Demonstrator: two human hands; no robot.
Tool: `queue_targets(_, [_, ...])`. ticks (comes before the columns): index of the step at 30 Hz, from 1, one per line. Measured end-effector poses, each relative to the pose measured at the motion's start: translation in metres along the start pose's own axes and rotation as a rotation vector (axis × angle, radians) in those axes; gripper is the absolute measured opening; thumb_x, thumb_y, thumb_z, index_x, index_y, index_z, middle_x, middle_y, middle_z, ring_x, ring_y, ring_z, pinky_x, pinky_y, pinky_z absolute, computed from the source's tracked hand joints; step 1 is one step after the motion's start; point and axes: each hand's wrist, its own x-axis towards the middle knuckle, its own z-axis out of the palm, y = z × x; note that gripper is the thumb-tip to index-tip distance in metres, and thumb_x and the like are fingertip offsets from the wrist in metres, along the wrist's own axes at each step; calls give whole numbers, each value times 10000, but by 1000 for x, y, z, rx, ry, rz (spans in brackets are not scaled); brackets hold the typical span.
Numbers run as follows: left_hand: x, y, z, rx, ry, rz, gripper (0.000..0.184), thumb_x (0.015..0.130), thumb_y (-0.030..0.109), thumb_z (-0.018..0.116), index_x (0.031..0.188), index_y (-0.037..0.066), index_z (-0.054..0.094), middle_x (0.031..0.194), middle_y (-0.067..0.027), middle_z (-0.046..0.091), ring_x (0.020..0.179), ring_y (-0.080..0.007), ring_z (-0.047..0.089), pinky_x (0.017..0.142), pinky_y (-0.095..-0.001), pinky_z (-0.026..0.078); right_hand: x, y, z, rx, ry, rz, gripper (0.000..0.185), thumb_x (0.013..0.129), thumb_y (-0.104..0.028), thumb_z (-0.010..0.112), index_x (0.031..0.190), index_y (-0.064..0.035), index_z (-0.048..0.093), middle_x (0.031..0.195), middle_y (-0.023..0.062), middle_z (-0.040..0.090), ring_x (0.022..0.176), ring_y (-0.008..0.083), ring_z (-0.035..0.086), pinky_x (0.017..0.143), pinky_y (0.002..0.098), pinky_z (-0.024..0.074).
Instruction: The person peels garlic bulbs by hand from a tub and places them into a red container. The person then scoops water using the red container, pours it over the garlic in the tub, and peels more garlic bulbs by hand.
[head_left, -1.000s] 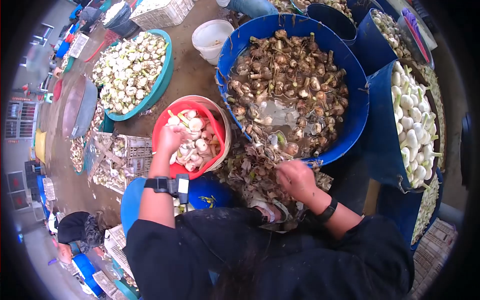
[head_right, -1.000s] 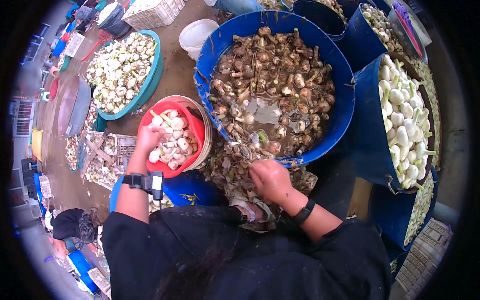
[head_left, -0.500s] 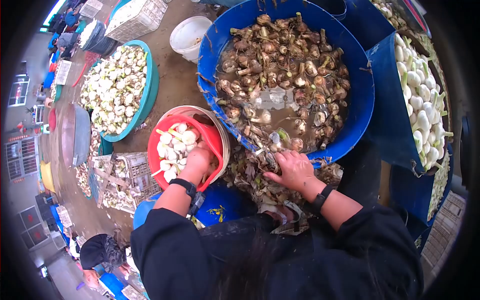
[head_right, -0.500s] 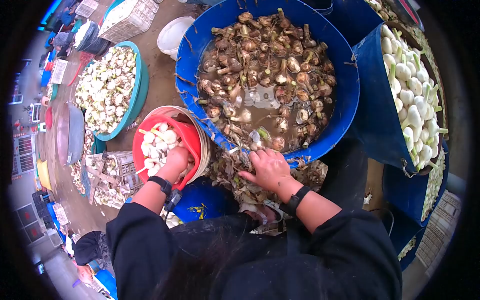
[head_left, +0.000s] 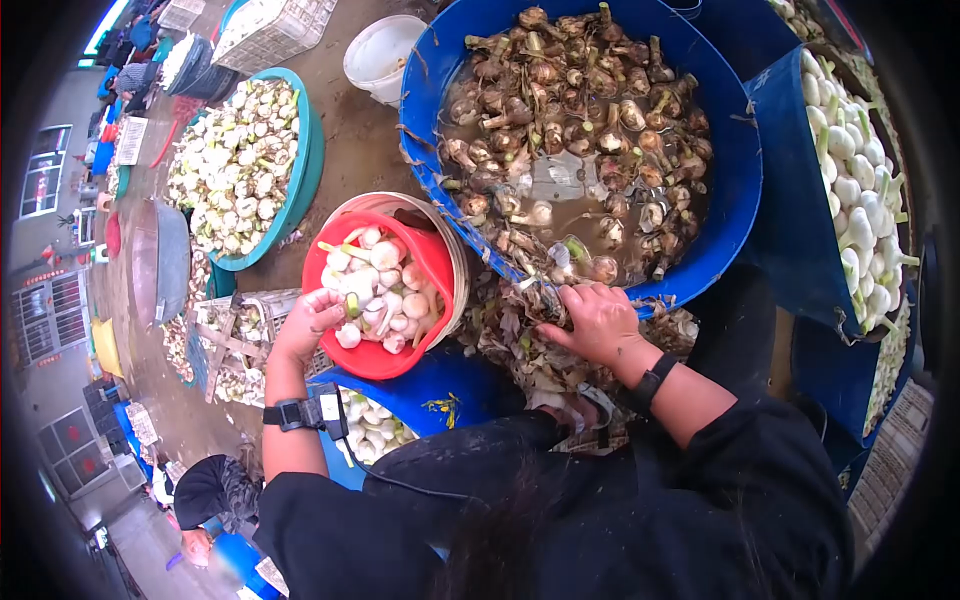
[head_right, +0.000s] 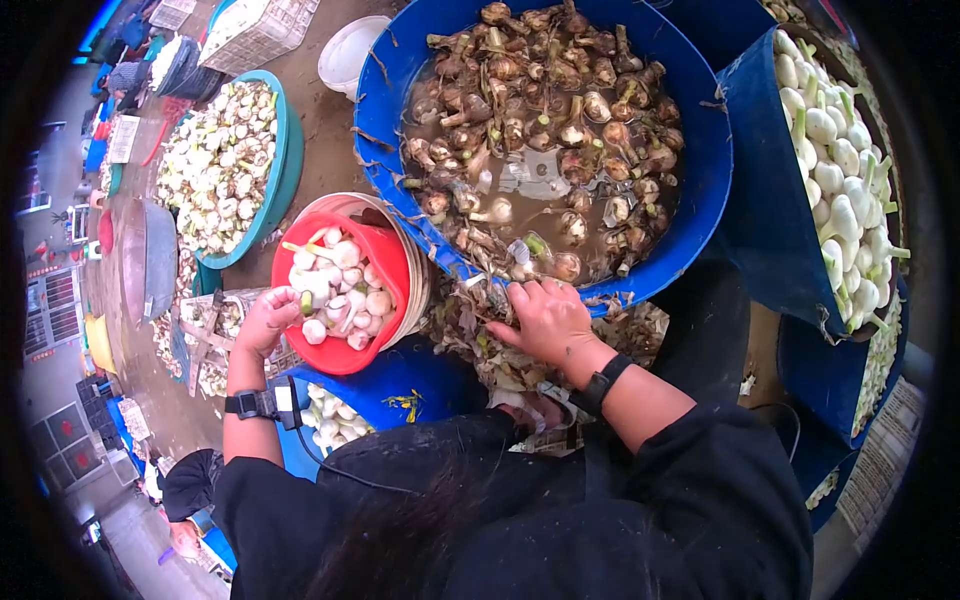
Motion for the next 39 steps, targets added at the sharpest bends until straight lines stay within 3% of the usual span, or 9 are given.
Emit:
queue_targets(3, [-6, 19, 8, -55, -60, -25, 48, 780, 74, 636, 794, 41, 604, 739, 8, 611, 634, -65, 540, 579, -209, 430, 0, 0, 0, -14, -85, 40, 464, 681, -512, 653, 880, -100, 580, 784, 46, 583, 778, 215, 582, 657, 349, 442])
queue_targets(5, [-3, 33, 19, 456, -40, -63, 91, 774, 98, 625, 835, 34, 604, 740, 25, 601, 618, -51, 509, 581, -204, 414, 0, 0, 0, -15, -75, 41, 449, 679, -503, 657, 867, -103, 577, 767, 42, 575, 771, 215, 581, 652, 349, 440])
queue_targets(12, [13, 22, 31, 290, 19, 68, 61, 794, 90, 620, 783, 38, 591, 673, 43, 550, 616, -24, 463, 560, -195, 392, 0, -1, 1, -9, -37, 30, 424, 666, -481, 670, 844, -108, 575, 740, 36, 559, 758, 210, 579, 644, 348, 436])
queue_targets(17, [36, -13, 27, 1068, 264, 231, 104, 686, 70, 585, 777, 18, 588, 868, -194, 567, 807, -359, 561, 724, -425, 470, 1, -1, 0, -5, 22, 7, 407, 674, -468, 666, 795, -93, 565, 705, 48, 565, 714, 221, 569, 629, 339, 441])
queue_targets(23, [61, -48, 83, 862, 830, 61, 334, 727, 154, 649, 995, 22, 500, 937, -205, 556, 851, -382, 564, 739, -447, 466, -1, 2, 4, -19, 30, -4, 400, 691, -467, 654, 795, -91, 562, 699, 46, 556, 708, 220, 564, 622, 337, 439])
queue_targets(26, [69, -54, 80, 900, 777, -11, 447, 712, 161, 676, 1066, 15, 446, 991, -208, 548, 884, -379, 560, 751, -442, 465, -2, 3, 5, -27, 37, -17, 402, 695, -469, 651, 802, -92, 559, 691, 43, 549, 703, 218, 562, 615, 333, 438])
queue_targets(31, [57, -67, 44, 723, 851, 141, 120, 714, 79, 608, 803, 13, 560, 681, -149, 599, 680, -365, 595, 622, -413, 471, -2, 4, 6, -35, 34, -11, 406, 691, -470, 654, 830, -100, 559, 704, 37, 552, 706, 212, 564, 613, 335, 429])
queue_targets(34, [40, -54, 21, 499, 855, 177, 127, 704, 69, 608, 813, 14, 572, 714, -146, 611, 672, -352, 601, 616, -374, 480, -3, 5, 7, -29, 2, 2, 410, 689, -469, 658, 856, -107, 564, 723, 35, 560, 716, 210, 567, 620, 342, 424])
queue_targets(39, [34, -71, 42, 987, 419, 414, 235, 701, 59, 626, 935, 56, 645, 904, -135, 607, 876, -310, 580, 776, -378, 468, -3, 5, 8, -28, 19, 3, 414, 687, -468, 659, 863, -106, 564, 726, 36, 562, 722, 212, 569, 623, 345, 424])
